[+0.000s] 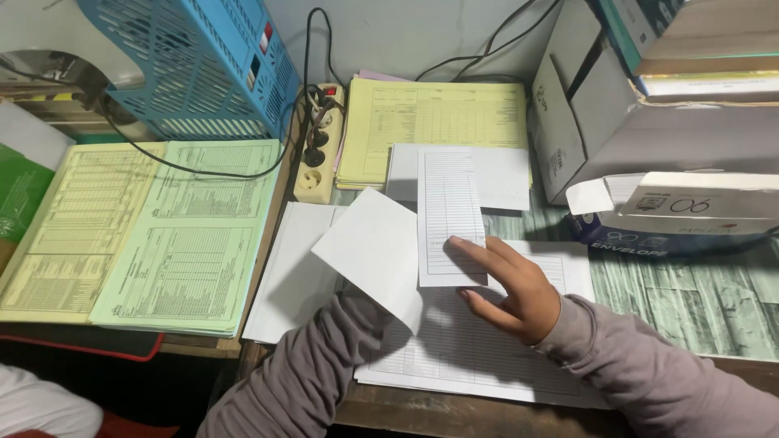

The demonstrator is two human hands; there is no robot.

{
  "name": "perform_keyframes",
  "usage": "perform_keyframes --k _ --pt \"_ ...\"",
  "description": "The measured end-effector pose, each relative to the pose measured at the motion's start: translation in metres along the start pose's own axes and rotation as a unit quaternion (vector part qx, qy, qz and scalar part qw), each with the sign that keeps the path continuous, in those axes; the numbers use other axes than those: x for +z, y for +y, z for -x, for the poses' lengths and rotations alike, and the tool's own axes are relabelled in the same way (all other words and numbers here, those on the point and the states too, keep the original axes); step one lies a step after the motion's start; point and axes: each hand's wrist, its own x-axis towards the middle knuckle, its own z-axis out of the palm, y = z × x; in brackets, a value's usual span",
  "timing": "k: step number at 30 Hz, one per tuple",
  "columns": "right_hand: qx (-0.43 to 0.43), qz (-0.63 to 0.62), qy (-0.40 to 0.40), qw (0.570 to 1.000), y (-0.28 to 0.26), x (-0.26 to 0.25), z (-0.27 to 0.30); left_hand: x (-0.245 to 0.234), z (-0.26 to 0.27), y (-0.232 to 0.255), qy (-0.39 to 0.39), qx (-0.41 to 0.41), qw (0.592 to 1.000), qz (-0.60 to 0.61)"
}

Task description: Folding documents and inserting them into envelopes

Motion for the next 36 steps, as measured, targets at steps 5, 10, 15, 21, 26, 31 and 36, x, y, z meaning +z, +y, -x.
perform_keyframes --k 5,10,15,21,26,31,36 --pt "0.029 -0.069 0.029 0.997 0.017 0.004 0.001 -0.020 0.016 0.002 -0.050 0.032 0.997 -0.040" --pt "0.147 -0.245 0.089 0.954 0.010 0.005 -0.005 -0.037 0.033 -0.006 -0.089 0.052 0.992 -0.077" --pt "0.160 -0.256 0.121 0.946 0.026 0.004 -0.006 -0.067 0.043 0.012 -0.143 0.087 0.975 -0.148" --pt "0.122 -0.216 0.149 0.957 0.031 -0.009 -0.012 -0.099 0.040 0.022 -0.202 0.124 0.949 -0.208" --pt "0.084 -0.221 0.123 0.964 0.025 -0.006 -0.012 0.047 -0.010 0.148 -0.062 -0.175 0.943 -0.277" --pt "0.072 -0.239 0.121 0.961 0.018 -0.005 -0.013 0.080 -0.011 0.156 -0.006 -0.038 0.824 -0.566" --pt "0.066 -0.213 0.105 0.969 0.035 -0.012 -0.008 0.081 0.014 0.179 0.126 0.139 0.684 -0.705"
